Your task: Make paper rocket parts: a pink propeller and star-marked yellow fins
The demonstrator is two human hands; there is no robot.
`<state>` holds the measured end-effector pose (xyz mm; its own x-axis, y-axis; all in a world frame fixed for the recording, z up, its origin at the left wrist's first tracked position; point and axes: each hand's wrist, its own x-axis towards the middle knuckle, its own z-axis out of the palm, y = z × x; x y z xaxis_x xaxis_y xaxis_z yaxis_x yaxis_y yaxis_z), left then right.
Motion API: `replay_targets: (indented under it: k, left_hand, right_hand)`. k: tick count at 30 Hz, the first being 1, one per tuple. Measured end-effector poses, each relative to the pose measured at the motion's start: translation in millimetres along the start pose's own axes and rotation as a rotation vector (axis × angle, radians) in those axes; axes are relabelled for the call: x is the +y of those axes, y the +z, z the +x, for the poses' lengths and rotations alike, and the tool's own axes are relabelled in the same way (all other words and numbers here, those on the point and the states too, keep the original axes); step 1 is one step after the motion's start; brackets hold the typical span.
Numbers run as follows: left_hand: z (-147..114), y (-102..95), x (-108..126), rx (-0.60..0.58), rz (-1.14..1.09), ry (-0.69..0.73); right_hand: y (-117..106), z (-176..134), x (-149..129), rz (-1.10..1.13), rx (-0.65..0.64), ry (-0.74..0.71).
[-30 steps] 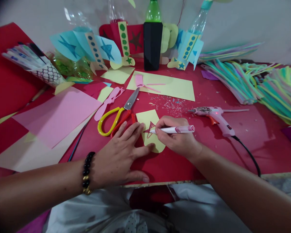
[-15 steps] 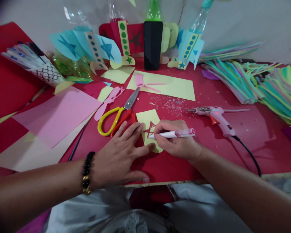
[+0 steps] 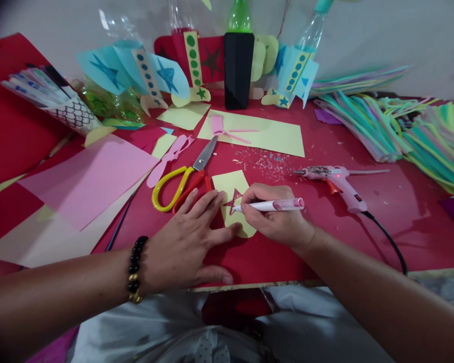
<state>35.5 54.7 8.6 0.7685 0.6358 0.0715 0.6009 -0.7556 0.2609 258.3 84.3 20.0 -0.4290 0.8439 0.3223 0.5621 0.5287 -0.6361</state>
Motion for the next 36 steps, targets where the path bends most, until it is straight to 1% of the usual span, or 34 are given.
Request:
replay_targets:
  k: [4, 9, 14, 21, 25, 32, 36]
  left_hand:
    - [0.1, -0.3, 0.1, -0.007, 0.005, 0.002]
    - [0.3, -0.6, 1.1, 0.000, 0.004, 0.002]
    - [0.2, -0.5, 0.9, 0.001, 0.009, 0.002]
    - [-0.2, 0.2, 0.7, 0.005, 0.014, -0.001]
    - [-0.3, 0.2, 0.9, 0.003, 0.015, -0.002]
    - [0.1, -0.5, 1.4, -0.004, 0.005, -0.006]
    - [0.1, 0.3, 1.2, 0.002, 0.006, -0.001]
  right_hand:
    - [0.1, 0.2, -0.6, 0.005, -0.035, -0.037]
    - [1.4, -0.3, -1.3, -0.008, 0.005, -0.013]
    - [0.7, -0.2, -0.4, 0.010, -0.029, -0.058]
    - [2.0, 0.0, 7.6, -0.025, 0.092, 0.060]
    - [2.4, 0.0, 7.9, -0.039, 0.091, 0.072]
    - [0.7, 0.6, 3.4, 0.012, 0.002, -0.022]
    - [2.0, 0.5, 6.5, -0.007, 0.069, 0.040]
